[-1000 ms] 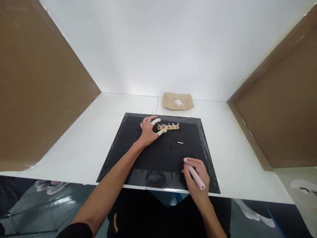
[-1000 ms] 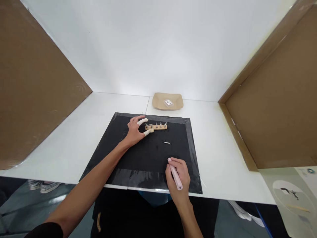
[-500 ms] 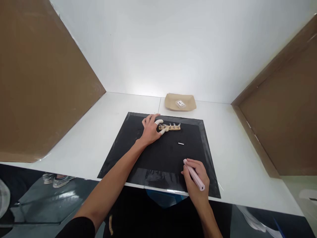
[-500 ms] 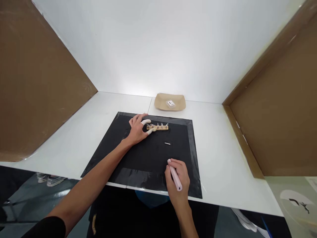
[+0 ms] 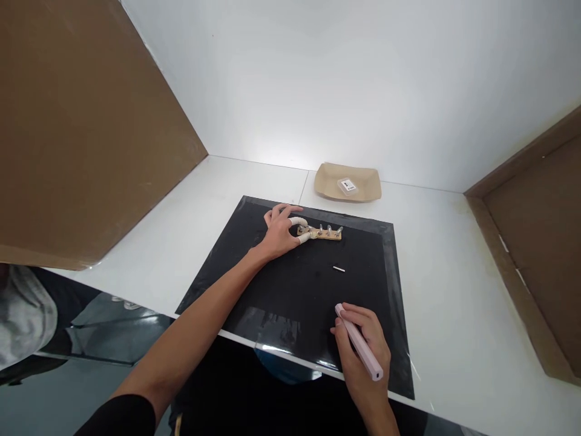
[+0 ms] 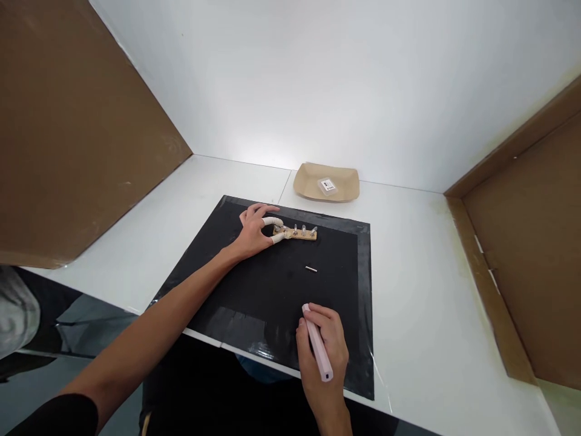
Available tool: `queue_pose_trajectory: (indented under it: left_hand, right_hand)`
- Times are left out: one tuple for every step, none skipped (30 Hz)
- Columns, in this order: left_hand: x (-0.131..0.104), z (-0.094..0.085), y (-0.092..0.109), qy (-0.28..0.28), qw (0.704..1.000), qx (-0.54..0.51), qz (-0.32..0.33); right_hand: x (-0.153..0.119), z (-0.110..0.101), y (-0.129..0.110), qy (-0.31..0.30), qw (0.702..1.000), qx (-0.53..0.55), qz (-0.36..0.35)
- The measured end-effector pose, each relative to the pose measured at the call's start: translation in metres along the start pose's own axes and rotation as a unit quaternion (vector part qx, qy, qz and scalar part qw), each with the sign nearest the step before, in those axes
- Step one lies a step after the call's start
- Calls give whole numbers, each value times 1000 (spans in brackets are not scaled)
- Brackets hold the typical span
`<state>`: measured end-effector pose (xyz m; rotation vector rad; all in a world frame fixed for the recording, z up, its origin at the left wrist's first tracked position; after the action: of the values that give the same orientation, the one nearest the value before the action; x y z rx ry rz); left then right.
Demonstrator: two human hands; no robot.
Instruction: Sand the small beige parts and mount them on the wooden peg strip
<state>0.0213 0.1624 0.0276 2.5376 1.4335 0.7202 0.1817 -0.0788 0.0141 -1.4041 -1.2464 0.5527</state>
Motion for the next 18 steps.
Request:
queue_pose_trajectory:
  left_hand:
    - [1,1,0,-6,1000,1,1]
    - [2,2,0,-12,1000,1,1]
    - [2,2,0,-16,1000,1,1]
    - [3,3,0,-19,1000,-1,2]
    - [4,2,0,-22,1000,-4,1]
    - [5,2,0,-27,1000,-7,-1]
    - [5,2,1,-33,999,-13,-3]
    - [6,3,1,-43,999,-20,-5]
    - [7,3,2,-52,998,-29,-6]
    - [8,4,3,-61,997,-38,-8]
    - [9,5,4,-67,997,-44,-9]
    - [9,5,5,-72,996,-50,-10]
    - [10,6,5,-75,996,-56,-12]
    - [10,7,6,-77,995,-59,-14]
    - [10,8,7,-78,995,-61,-16]
    - [10,8,7,-80,995,-61,-19]
    - [10,9,8,-81,995,-61,-21]
    - [10,9,8,-82,995,-58,-21]
  right_hand:
    - [0,1,0,-4,1000,3,3]
    - [0,1,1,-7,1000,6,6]
    - [0,1,1,-10,1000,9,9]
    - [0,1,2,-10,1000,12,12]
    - [-1,0,2,-9,1000,16,14]
    - [-1,0,3,-10,1000,17,19]
    - [-2,0,3,-10,1000,18,23]
    - [-2,-1,4,-9,999,20,27]
    - [-3,-1,4,-8,999,21,30]
    - [-3,-1,4,-7,999,21,31]
    - [-3,-1,4,-7,999,21,32]
    - [-3,-1,4,-7,999,21,32]
    - [-2,0,4,-6,999,22,30]
    - [-2,0,4,-6,999,23,30]
    - [-2,1,5,-7,999,25,30]
    - [-2,2,5,-7,999,27,30]
    - [-2,2,5,-6,999,27,29]
    - [-2,2,5,-4,999,25,28]
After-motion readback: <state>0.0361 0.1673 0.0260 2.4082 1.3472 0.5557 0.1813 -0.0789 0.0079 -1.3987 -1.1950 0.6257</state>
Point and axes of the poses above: each hand's wrist, its own x-axis towards the middle knuckle, its own z-axis out of the palm, y = z × x, the point moved 8 cm from there along x, towards the middle knuckle, and after that the axes turned 7 degrees about x, right-handed, at the moved point
